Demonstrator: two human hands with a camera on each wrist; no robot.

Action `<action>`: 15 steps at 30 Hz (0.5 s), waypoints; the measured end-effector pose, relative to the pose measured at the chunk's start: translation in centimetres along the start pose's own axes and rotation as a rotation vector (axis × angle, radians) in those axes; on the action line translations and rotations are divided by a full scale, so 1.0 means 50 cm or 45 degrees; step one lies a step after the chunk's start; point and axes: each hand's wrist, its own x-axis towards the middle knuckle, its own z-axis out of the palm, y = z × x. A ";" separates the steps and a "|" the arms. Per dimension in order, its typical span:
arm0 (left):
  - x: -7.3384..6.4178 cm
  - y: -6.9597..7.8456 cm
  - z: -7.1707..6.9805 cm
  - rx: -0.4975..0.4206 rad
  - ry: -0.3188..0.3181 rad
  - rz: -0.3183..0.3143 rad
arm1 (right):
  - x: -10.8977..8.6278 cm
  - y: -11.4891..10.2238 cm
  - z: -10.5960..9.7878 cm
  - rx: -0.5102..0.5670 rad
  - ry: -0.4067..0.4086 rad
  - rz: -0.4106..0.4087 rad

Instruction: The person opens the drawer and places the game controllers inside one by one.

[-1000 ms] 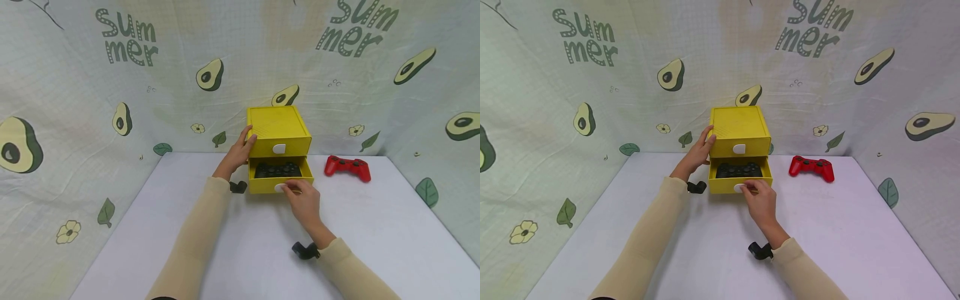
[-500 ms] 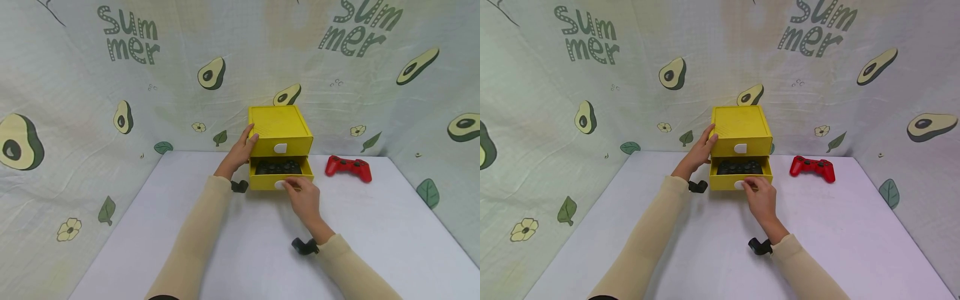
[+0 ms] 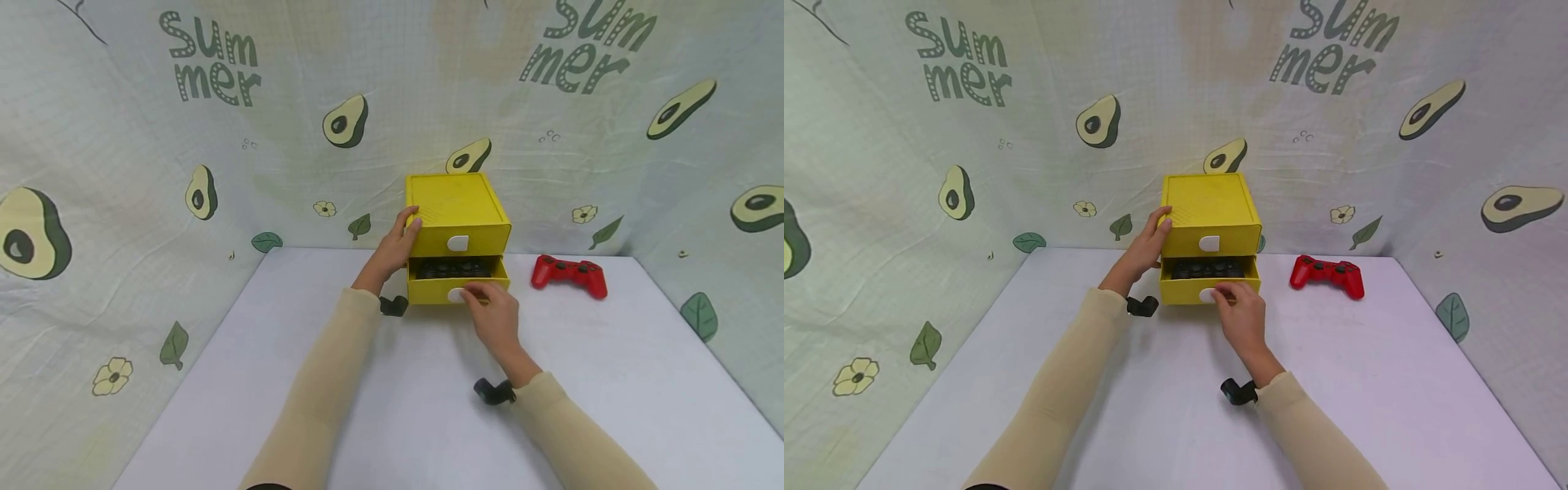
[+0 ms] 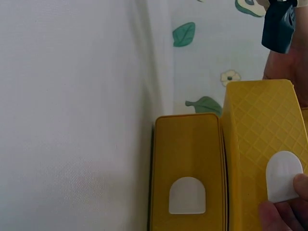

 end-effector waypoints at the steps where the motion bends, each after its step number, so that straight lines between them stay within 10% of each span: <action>1: 0.000 0.000 0.000 -0.007 0.003 0.000 | 0.002 0.002 0.002 -0.006 0.002 -0.005; 15: 0.002 -0.002 -0.002 -0.014 0.006 -0.007 | 0.041 0.011 0.019 -0.006 0.004 0.009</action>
